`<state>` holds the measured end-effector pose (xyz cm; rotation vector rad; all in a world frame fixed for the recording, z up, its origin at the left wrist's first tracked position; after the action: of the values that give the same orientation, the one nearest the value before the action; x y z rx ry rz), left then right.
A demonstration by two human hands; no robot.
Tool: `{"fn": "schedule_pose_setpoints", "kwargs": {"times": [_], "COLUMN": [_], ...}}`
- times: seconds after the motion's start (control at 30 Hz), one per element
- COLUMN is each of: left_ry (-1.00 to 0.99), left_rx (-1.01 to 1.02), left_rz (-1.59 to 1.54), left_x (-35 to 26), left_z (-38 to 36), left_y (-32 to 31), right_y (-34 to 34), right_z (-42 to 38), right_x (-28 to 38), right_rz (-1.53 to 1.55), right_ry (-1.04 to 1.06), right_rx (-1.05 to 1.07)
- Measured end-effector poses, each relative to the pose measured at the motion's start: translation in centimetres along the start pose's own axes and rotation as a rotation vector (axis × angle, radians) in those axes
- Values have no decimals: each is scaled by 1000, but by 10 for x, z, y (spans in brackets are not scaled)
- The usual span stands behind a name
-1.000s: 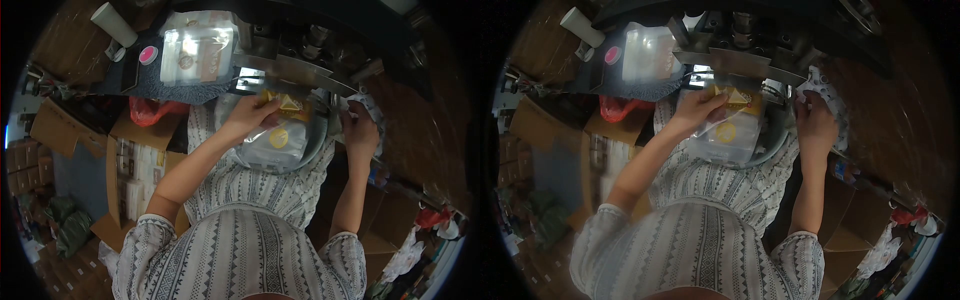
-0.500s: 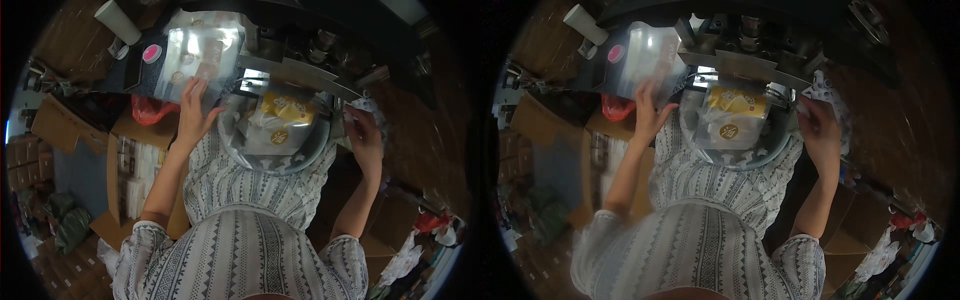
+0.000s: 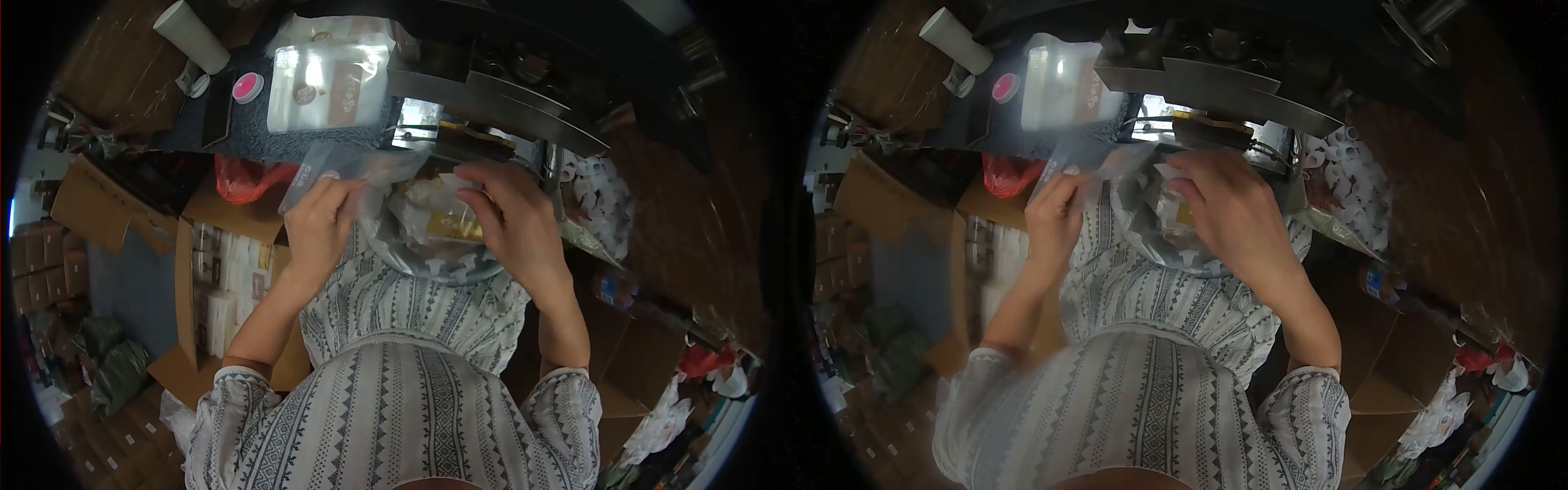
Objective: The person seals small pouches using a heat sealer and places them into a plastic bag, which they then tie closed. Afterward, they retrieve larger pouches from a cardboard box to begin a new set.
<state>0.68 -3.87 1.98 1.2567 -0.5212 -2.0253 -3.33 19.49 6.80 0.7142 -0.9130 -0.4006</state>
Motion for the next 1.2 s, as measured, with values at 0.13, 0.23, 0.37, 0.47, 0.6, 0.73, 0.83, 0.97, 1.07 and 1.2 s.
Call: {"fn": "schedule_pose_setpoints", "kwargs": {"times": [0.13, 0.23, 0.37, 0.47, 0.6, 0.73, 0.83, 0.97, 1.07, 1.2], "left_ry": [-27, -47, 223, 657, 871, 895, 487, -154, -274, -29], "left_rx": [103, 240, 599, 747, 591, 566, 408, 32, 80, 89], "left_rz": [-55, -196, -408, -718, -1060, -1133, -538, 301, 400, 268], "left_x": [-21, -20, -21, -29, -22, -19, 2, 60, 60, 65], "left_z": [2, -3, 7, 36, 63, 59, 71, 52, 27, 16], "left_y": [1, -17, -45, -68, -99, -97, -58, -52, -48, -32], "right_y": [2, 0, 0, 12, 38, 39, 37, 40, 40, 44], "right_z": [4, -1, -5, -11, -31, -35, -30, -34, -33, -27], "right_x": [6, 0, -22, -37, -51, -95, -108, -113, -113, -96], "right_rz": [-125, 49, 163, 109, -202, -738, -727, -590, -587, -634], "right_ry": [118, 106, -137, -310, -410, -219, -335, -502, -452, -349], "right_rx": [46, 135, 99, 14, -5, -197, -67, 93, 74, 119]}}
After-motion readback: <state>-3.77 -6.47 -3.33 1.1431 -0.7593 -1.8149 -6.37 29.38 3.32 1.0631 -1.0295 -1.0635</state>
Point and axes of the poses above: each hand's wrist, its own z-axis towards the middle knuckle, its own y-axis out of the back of the hand, x = y × z, the point moved 1 cm from there along z, towards the middle knuckle, and after that the axes turned 8 degrees about -z, right-handed, at the moved point
